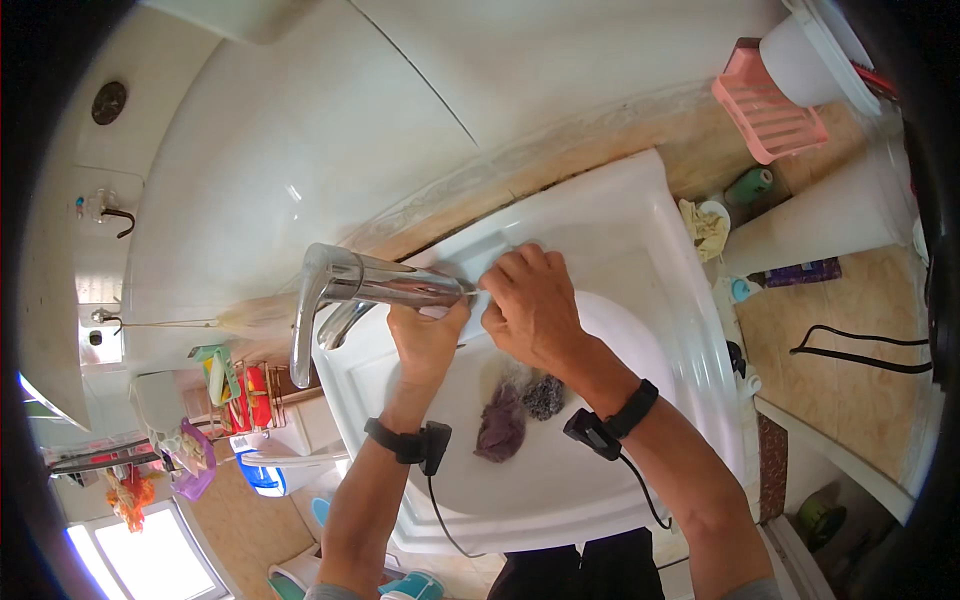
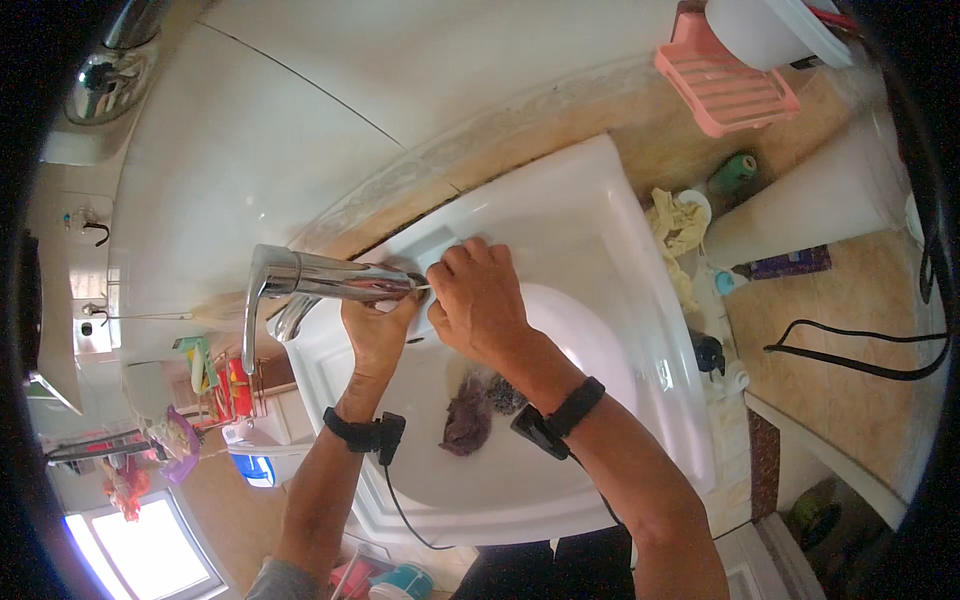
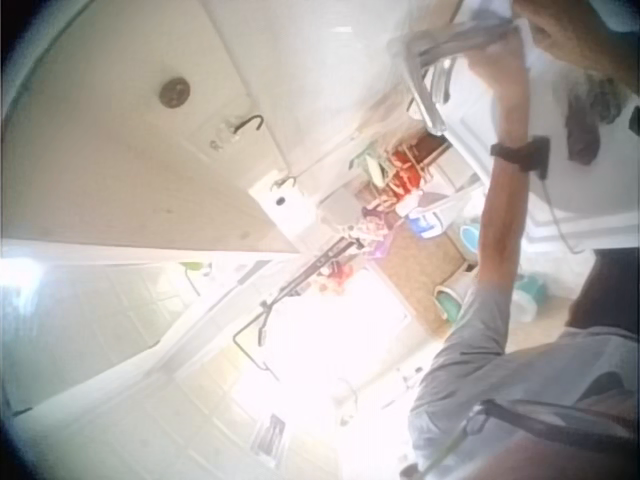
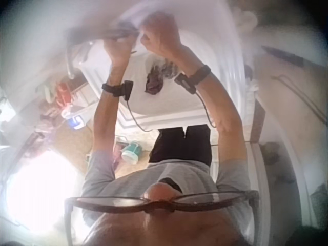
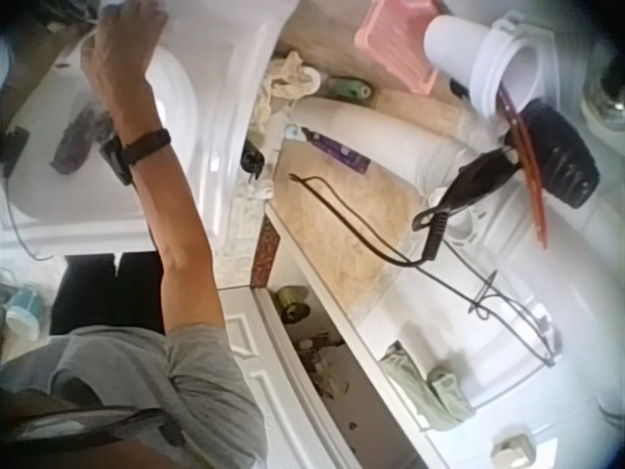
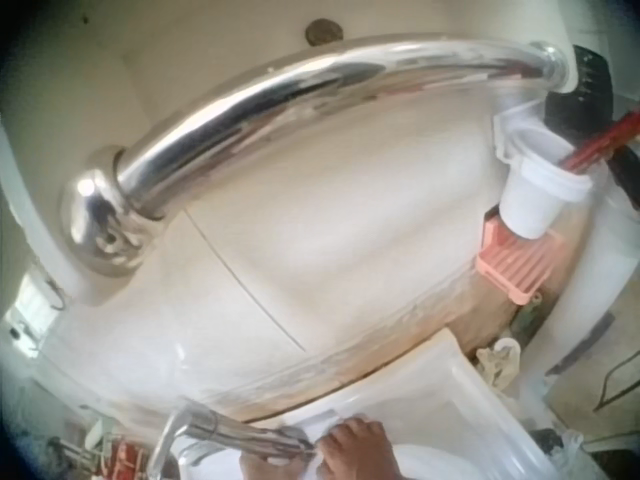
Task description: The person takes a roll of tape from a shelf and applies it around the base of a sink faucet by hand.
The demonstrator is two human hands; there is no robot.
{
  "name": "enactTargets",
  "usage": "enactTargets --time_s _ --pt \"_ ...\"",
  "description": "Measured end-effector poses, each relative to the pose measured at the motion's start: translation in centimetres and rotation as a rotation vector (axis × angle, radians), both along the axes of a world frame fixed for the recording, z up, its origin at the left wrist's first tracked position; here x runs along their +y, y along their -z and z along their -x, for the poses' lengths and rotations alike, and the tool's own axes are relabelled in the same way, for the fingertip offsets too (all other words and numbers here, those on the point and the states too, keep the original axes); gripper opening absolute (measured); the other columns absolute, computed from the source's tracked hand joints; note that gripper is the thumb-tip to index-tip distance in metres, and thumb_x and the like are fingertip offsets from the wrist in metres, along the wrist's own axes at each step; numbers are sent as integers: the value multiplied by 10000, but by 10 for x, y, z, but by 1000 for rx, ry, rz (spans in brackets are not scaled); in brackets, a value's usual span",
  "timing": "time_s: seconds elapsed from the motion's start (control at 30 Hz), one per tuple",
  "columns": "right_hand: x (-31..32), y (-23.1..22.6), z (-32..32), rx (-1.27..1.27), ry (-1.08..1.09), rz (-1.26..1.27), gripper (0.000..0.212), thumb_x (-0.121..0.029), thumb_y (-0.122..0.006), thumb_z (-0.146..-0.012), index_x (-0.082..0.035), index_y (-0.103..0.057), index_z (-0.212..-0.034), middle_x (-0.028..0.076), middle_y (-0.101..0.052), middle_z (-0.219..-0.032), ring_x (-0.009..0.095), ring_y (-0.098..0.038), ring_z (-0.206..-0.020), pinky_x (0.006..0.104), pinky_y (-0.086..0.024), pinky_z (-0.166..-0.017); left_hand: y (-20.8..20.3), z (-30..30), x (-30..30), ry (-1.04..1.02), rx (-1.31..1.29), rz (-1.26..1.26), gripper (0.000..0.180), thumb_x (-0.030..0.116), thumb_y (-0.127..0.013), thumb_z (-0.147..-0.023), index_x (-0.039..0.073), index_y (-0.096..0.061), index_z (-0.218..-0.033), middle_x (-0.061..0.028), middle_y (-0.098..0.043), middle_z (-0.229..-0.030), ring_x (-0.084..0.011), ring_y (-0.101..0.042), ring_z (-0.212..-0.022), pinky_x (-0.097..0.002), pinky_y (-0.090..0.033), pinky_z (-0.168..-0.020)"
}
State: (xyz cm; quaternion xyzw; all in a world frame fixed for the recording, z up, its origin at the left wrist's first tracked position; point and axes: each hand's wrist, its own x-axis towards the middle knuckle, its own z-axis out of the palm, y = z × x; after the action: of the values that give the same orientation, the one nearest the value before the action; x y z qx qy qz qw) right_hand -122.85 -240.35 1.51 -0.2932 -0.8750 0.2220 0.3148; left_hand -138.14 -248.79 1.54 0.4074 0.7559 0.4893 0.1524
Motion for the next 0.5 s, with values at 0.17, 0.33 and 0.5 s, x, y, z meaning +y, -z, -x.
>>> enactTargets --time_s 0.17,0.33,0.5 --pt "2 -1 3 9 1 -48 138 -170 -674 -754 -76 -652 -852 69 -585 -898 270 -526 -958 427 -404 -810 3 5 -1 31 59 19 306 -28 -793 -734 -17 -602 -972 -83 -698 -906 -151 -688 -817 -292 -563 -749" --pt "5 -10 1 -125 -13 -99 107 -169 -657 -781 -69 -666 -818 75 -595 -863 257 -540 -942 417 -403 -787 -7 -3 2 -14 9 58 327 52 -789 -710 -18 -631 -987 -107 -731 -864 -181 -706 -801 -324 -565 -751" --pt "11 -13 -2 -179 -47 -136 84 -150 -646 -774 -76 -682 -791 70 -600 -829 246 -552 -899 403 -395 -770 -7 -2 2 -12 17 31 324 51 -788 -712 -22 -634 -987 -108 -731 -870 -180 -702 -797 -326 -565 -748"
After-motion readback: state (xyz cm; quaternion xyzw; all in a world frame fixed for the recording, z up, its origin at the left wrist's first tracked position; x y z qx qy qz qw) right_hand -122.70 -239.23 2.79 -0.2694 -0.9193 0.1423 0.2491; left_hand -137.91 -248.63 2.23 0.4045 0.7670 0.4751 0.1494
